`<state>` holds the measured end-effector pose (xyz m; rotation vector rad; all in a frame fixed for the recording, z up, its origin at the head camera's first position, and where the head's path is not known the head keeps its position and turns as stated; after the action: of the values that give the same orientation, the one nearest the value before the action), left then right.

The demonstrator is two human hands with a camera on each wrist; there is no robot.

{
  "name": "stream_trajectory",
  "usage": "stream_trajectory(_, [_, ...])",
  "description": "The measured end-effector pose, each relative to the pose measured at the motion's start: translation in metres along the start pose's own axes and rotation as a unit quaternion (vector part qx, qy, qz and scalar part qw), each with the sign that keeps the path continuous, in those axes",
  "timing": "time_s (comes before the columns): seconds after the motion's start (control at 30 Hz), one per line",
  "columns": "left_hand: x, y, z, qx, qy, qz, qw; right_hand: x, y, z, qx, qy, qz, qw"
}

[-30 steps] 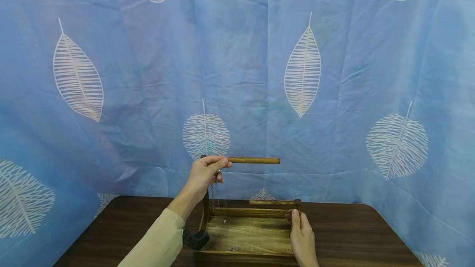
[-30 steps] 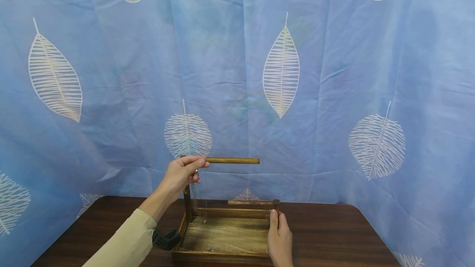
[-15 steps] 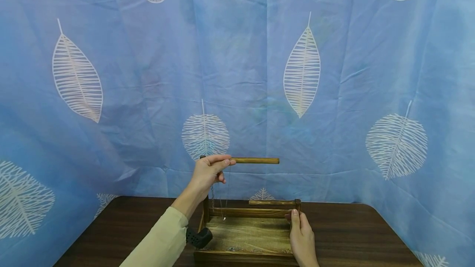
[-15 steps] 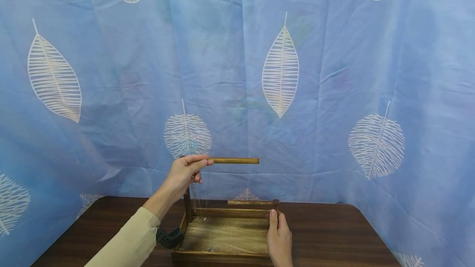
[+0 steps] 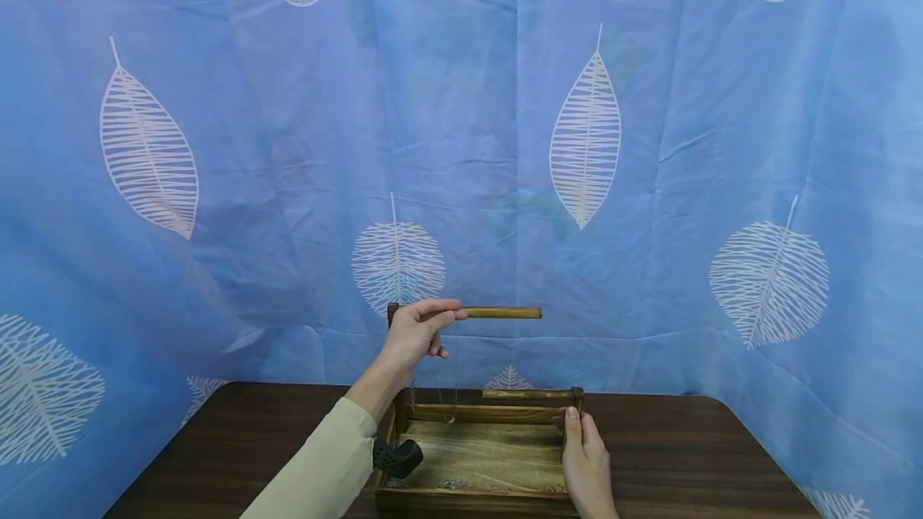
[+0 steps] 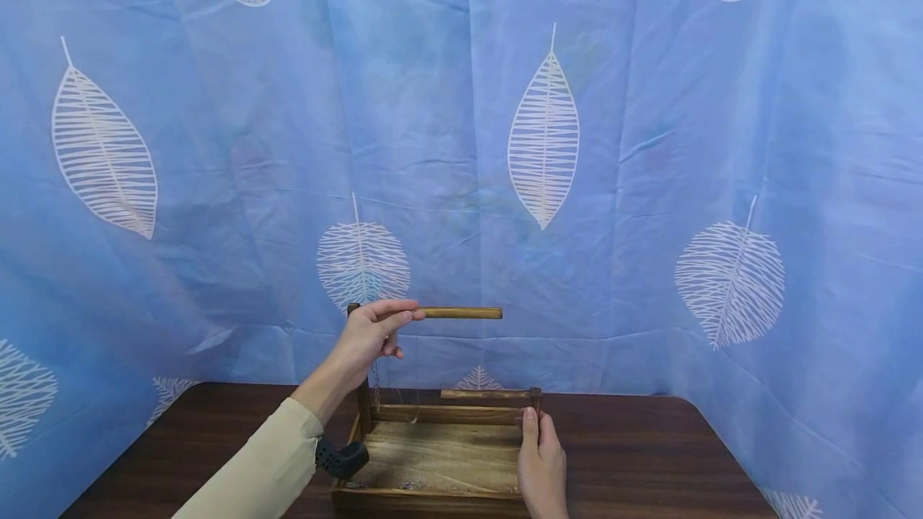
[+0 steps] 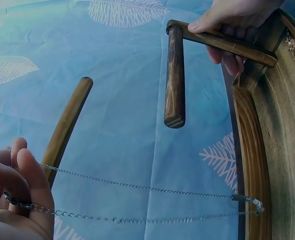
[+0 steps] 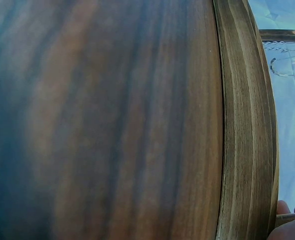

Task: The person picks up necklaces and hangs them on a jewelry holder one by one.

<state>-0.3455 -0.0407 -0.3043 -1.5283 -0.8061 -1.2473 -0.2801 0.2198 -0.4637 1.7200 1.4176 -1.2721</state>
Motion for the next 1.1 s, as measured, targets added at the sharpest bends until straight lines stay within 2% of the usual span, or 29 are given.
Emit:
stream_trajectory(0.37, [-0.002,-0.009,0.012,-0.014,-0.01,-0.006,0.9998,0.003,0.0,-0.001,-0.011,-0.002,0.011,0.9999])
stream_trajectory(0.6, [-0.005,-0.015,0.02,-0.03,-0.023,0.008,0.9993,0.003,-0.002,0.0,-0.002,-0.002,0.0,1.0])
stream_trajectory(0.87, [-0.005,-0.022,0.033,-0.037,-0.036,0.002,0.9986,0.003,-0.001,0.0,-0.002,-0.004,-0.001,1.0])
stream_trajectory(1.1, [-0.002,-0.028,0.044,-0.047,-0.043,0.009,0.9979,0.002,-0.001,0.0,-0.001,-0.007,-0.003,1.0])
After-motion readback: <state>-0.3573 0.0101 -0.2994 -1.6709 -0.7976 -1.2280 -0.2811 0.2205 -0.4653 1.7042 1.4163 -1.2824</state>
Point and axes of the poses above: each hand's wrist, its own y-axis away from the middle knuckle, its own z-axis out of the palm, x = y × z, the point moved 3 cm from there along -y, towards the middle knuckle, and after that the axes turned 5 degrees about -x, right-handed, at the moved point
